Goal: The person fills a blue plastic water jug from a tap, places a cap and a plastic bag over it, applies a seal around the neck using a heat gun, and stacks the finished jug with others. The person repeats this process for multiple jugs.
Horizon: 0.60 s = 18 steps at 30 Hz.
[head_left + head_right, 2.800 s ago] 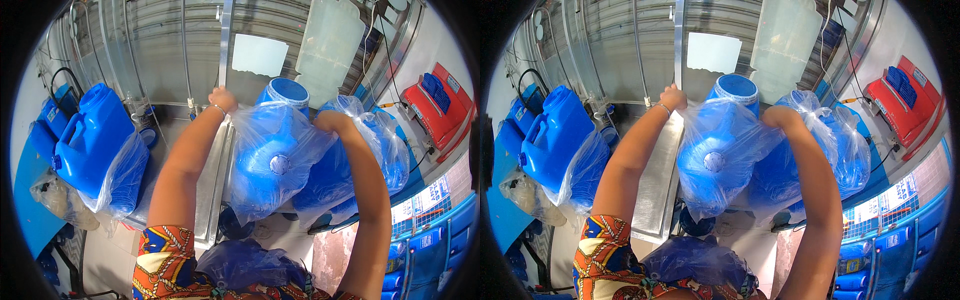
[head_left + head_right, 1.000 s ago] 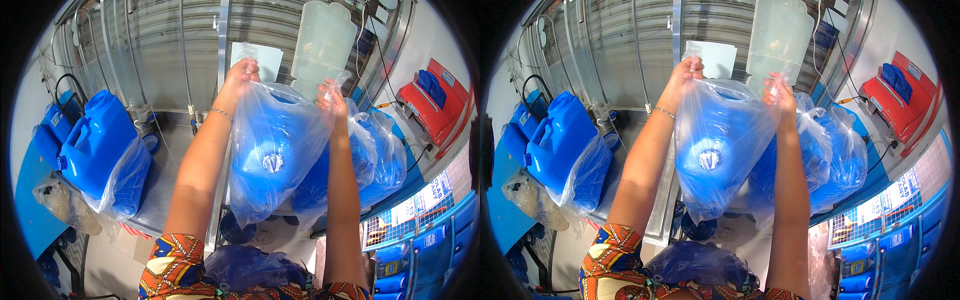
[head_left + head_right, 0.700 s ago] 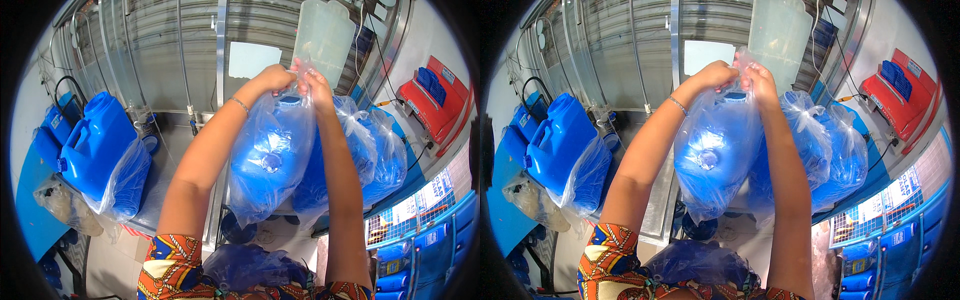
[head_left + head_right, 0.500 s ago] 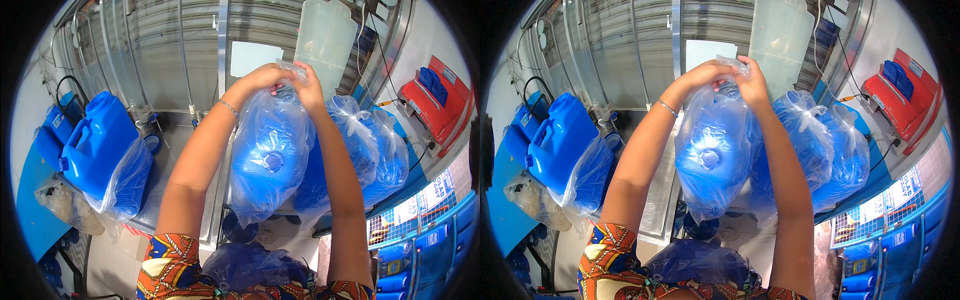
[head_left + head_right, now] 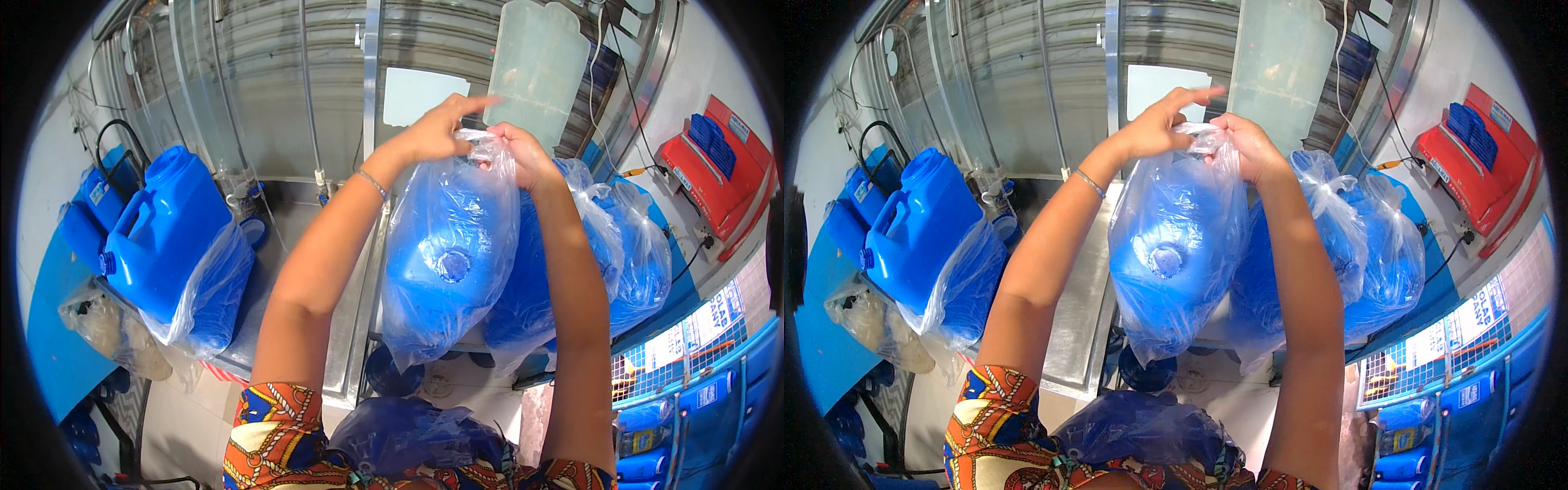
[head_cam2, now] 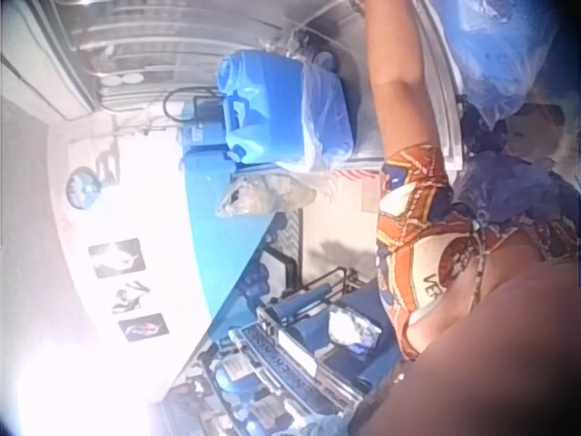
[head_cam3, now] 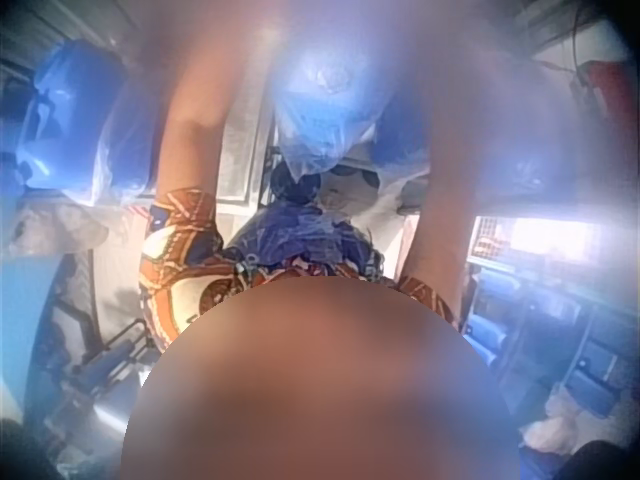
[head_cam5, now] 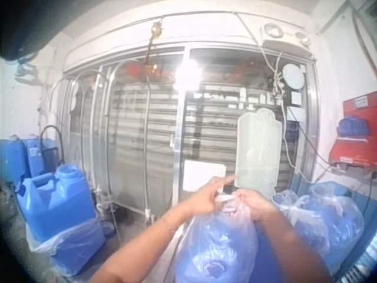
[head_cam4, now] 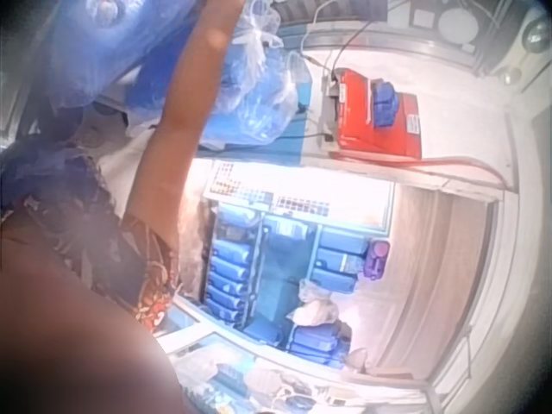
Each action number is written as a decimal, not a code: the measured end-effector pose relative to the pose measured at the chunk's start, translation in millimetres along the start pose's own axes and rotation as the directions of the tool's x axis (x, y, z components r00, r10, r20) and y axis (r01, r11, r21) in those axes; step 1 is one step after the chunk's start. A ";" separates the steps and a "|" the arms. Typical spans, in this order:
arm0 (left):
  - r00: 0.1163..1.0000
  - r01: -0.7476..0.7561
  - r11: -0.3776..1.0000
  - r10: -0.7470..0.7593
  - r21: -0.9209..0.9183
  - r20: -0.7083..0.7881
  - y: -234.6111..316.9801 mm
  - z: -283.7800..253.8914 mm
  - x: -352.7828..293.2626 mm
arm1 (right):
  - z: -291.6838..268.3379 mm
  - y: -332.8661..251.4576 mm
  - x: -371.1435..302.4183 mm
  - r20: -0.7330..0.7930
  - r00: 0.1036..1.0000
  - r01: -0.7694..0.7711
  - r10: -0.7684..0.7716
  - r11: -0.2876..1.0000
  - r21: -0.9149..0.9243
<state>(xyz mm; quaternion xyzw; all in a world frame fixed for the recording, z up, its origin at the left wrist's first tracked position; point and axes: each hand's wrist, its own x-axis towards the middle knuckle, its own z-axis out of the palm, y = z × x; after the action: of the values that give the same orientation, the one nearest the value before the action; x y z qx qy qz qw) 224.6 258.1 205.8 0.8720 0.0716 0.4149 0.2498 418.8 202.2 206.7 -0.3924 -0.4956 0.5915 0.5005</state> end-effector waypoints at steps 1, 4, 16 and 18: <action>1.000 -0.011 0.999 0.012 -0.045 0.019 -3.5 2.1 -0.3 | -0.3 0.1 -1.6 -0.016 1.000 0.011 -0.011 1.000 0.015; 0.999 -0.032 0.976 0.031 -0.217 -0.007 -20.2 3.4 -1.7 | 0.9 2.6 -6.5 -0.082 0.995 0.052 -0.050 0.998 0.025; 0.996 0.084 0.900 -0.083 -0.428 0.022 -66.6 -20.6 -46.6 | -40.5 15.7 -65.2 -0.099 0.935 0.027 -0.340 0.349 -0.937; 0.987 0.161 0.751 -0.134 -0.641 0.090 -48.4 -10.9 -22.1 | -28.3 -5.2 -60.4 -0.170 0.902 0.050 -0.396 0.488 -0.872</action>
<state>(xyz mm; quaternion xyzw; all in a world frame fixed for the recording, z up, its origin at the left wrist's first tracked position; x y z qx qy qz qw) 206.0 296.8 172.4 0.7320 -0.0118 0.3763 0.5679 458.6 148.5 204.2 -0.6149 -0.6706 0.1214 0.3969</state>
